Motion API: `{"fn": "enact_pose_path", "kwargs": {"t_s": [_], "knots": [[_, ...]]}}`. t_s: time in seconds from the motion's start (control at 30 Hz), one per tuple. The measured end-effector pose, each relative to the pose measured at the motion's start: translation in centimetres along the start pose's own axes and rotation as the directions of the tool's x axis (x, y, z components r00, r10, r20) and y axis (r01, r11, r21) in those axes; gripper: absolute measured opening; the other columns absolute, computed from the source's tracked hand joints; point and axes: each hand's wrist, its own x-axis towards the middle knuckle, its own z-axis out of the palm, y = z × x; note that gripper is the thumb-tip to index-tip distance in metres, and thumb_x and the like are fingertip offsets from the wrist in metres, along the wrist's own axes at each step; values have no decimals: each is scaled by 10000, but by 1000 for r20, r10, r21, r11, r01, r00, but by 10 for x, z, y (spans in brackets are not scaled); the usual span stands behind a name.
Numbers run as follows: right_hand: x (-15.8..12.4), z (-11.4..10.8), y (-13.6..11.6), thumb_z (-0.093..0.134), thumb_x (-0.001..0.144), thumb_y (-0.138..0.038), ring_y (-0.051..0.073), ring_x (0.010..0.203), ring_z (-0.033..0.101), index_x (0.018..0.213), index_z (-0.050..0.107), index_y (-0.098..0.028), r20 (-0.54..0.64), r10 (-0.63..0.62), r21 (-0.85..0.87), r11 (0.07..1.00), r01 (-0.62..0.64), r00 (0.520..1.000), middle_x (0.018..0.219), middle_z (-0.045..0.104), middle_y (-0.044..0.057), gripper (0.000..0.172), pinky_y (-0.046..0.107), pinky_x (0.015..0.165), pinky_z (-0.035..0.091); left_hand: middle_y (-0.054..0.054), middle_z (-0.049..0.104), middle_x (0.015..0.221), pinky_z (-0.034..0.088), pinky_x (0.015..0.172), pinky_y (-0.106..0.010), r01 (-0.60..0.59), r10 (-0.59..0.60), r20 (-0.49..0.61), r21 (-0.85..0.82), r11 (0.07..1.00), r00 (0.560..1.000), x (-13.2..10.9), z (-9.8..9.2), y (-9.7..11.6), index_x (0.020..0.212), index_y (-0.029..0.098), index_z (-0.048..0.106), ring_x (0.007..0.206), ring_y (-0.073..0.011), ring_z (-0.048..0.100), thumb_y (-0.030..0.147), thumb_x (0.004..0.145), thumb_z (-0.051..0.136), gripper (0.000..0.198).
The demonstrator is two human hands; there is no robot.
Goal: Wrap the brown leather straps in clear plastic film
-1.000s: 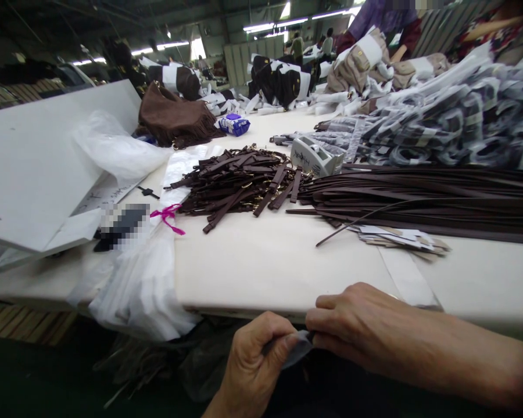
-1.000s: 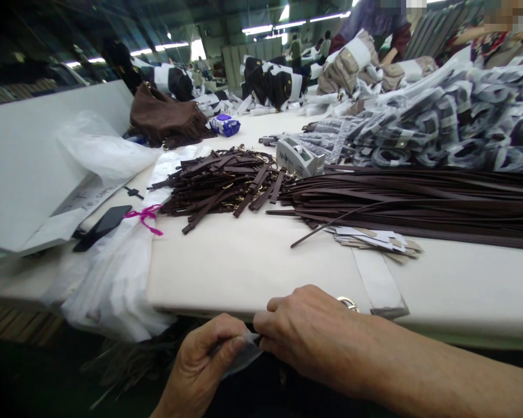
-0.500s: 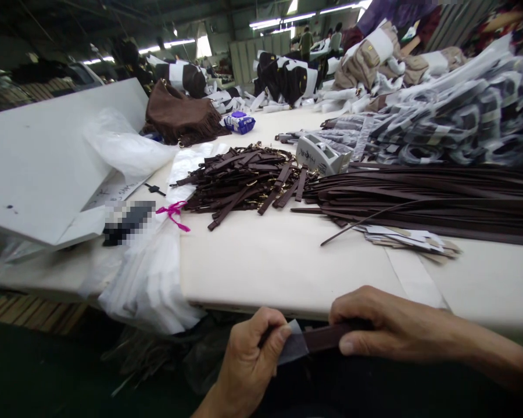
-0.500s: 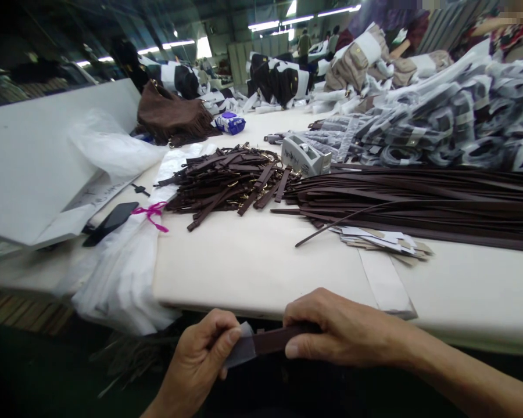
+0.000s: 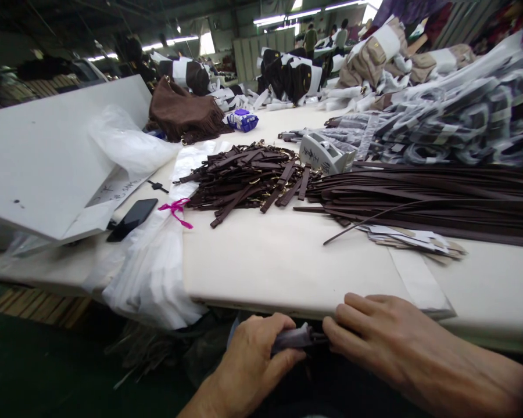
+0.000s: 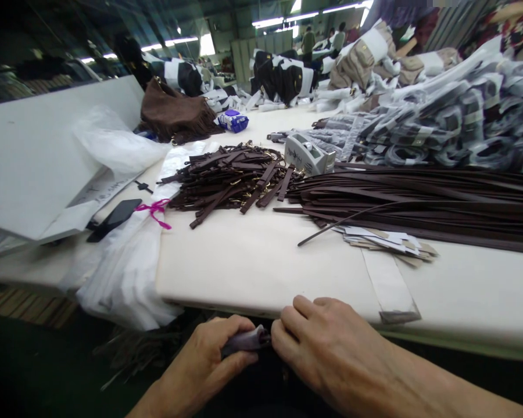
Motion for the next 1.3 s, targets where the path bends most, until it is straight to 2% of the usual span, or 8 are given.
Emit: {"fn": "enact_pose_path", "kwargs": {"t_s": [0.13,0.4,0.6,0.7,0.93,1.1,1.23,1.3], "knots": [[3,-2,-7,689,708,-199,190,605,485,888,491,-211,-20,-13,-34,999,13,1000,738,555,-26,268,337,461,270,26,639,790,354,649,-199,-87,87,57,-11,996,995,4,3,4,850,207,599,721,-123,564,269,848,532,92],[23,-5,-8,565,811,-157,200,654,514,889,525,-198,168,-39,60,998,30,985,783,586,13,98,310,487,301,-4,625,874,380,691,-190,-231,236,42,-108,967,971,9,15,3,906,175,568,777,-124,565,250,880,480,119],[17,-21,28,544,855,-377,156,734,557,929,561,-209,274,141,449,856,-256,951,817,614,4,184,250,618,380,-6,602,802,373,663,-200,-161,161,-9,-120,980,987,2,2,-10,935,169,599,731,-128,540,313,877,471,201],[14,-19,34,546,854,-311,117,688,538,871,550,-210,298,141,554,780,-291,944,789,595,-23,102,209,576,354,-6,618,830,378,680,-201,-149,155,36,-142,979,987,4,0,-14,957,175,598,755,-132,551,323,879,462,214],[21,0,8,482,839,-117,106,623,518,853,537,-202,187,93,444,880,-169,978,751,559,-16,102,228,533,294,-2,647,888,408,714,-197,-175,194,79,-200,964,978,11,9,-8,964,174,599,808,-136,584,233,861,501,154],[18,6,7,476,850,-126,107,584,504,906,537,-212,109,123,393,906,-157,986,740,564,-17,119,238,525,276,-36,596,1155,407,904,-266,-124,113,-64,-223,967,992,3,-1,-16,1241,210,444,1024,-193,555,337,664,737,660],[19,4,9,496,846,-156,96,560,472,774,518,-192,86,164,425,886,-185,983,693,549,-21,83,231,519,267,-14,658,925,449,783,-235,-75,51,-95,-273,959,994,-5,-6,-21,1016,185,581,855,-143,599,295,841,532,213],[20,3,7,507,839,-185,92,531,449,743,510,-185,117,224,471,845,-252,968,639,530,-28,97,222,506,266,-15,663,827,454,709,-221,-85,41,-145,-311,947,989,-5,-4,-22,932,168,616,764,-128,603,299,878,469,205]]}}
